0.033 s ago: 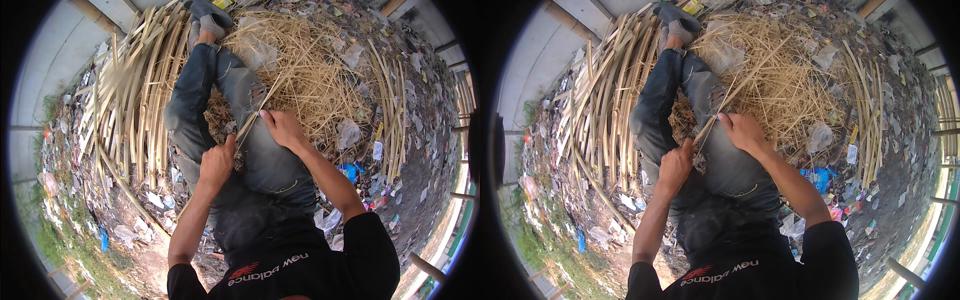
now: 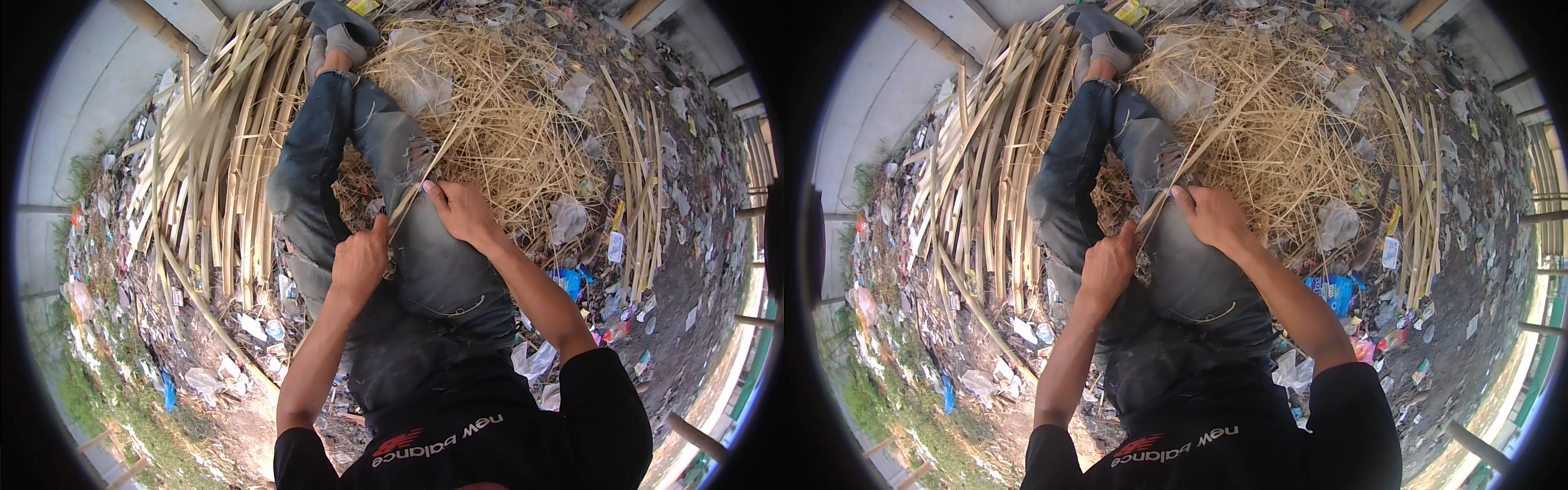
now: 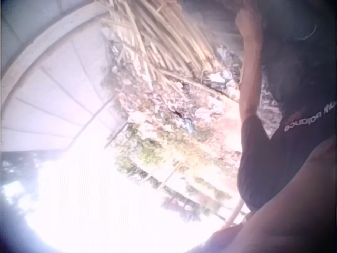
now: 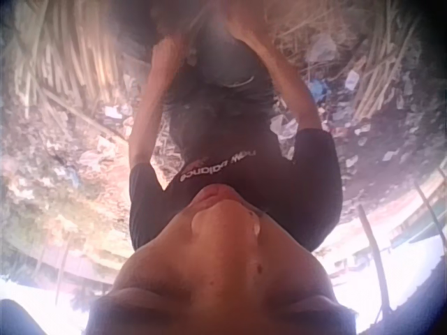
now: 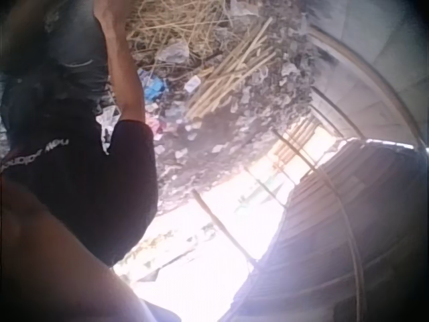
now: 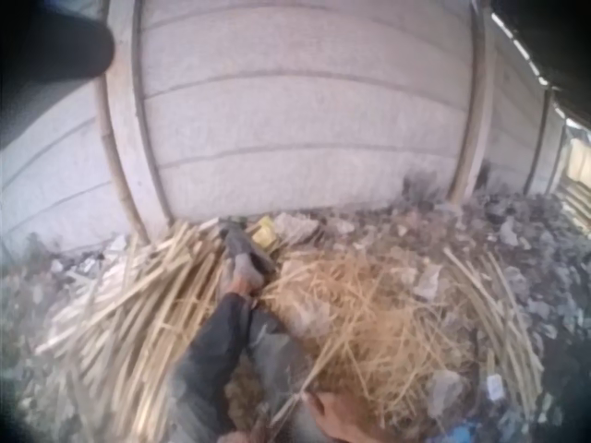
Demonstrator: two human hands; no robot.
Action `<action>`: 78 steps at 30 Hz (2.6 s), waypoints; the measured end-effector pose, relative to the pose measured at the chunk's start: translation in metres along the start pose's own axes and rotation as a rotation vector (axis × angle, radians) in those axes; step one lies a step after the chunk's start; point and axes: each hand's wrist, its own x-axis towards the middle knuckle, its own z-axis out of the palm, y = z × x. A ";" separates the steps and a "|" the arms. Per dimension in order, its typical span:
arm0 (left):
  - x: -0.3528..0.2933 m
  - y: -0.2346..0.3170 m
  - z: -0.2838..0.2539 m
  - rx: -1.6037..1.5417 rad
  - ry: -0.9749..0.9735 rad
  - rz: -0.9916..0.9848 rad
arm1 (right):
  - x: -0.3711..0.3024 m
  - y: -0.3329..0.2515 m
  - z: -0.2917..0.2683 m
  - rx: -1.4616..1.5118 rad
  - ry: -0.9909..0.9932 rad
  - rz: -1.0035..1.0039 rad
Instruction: The person sits on the ground and uses a knife to shave thin strips of bamboo. They hold the bamboo stick with their left hand and scrape the surface with the knife in their right hand, creating a pile of shavings. The person occasionally flips the stick to work on different sides.
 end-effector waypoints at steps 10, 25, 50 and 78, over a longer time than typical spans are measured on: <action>0.049 0.023 0.005 -0.113 0.065 -0.032 | 0.011 0.038 -0.013 0.401 -0.304 -0.011; 0.041 0.007 -0.002 -0.334 0.044 -0.019 | -0.009 0.004 -0.044 1.237 -0.676 -0.068; 0.030 -0.022 0.005 -0.477 -0.060 0.040 | -0.003 0.046 -0.010 0.179 0.127 0.091; 0.031 -0.013 0.012 -0.348 -0.047 0.083 | 0.030 0.054 -0.030 -0.250 0.177 0.085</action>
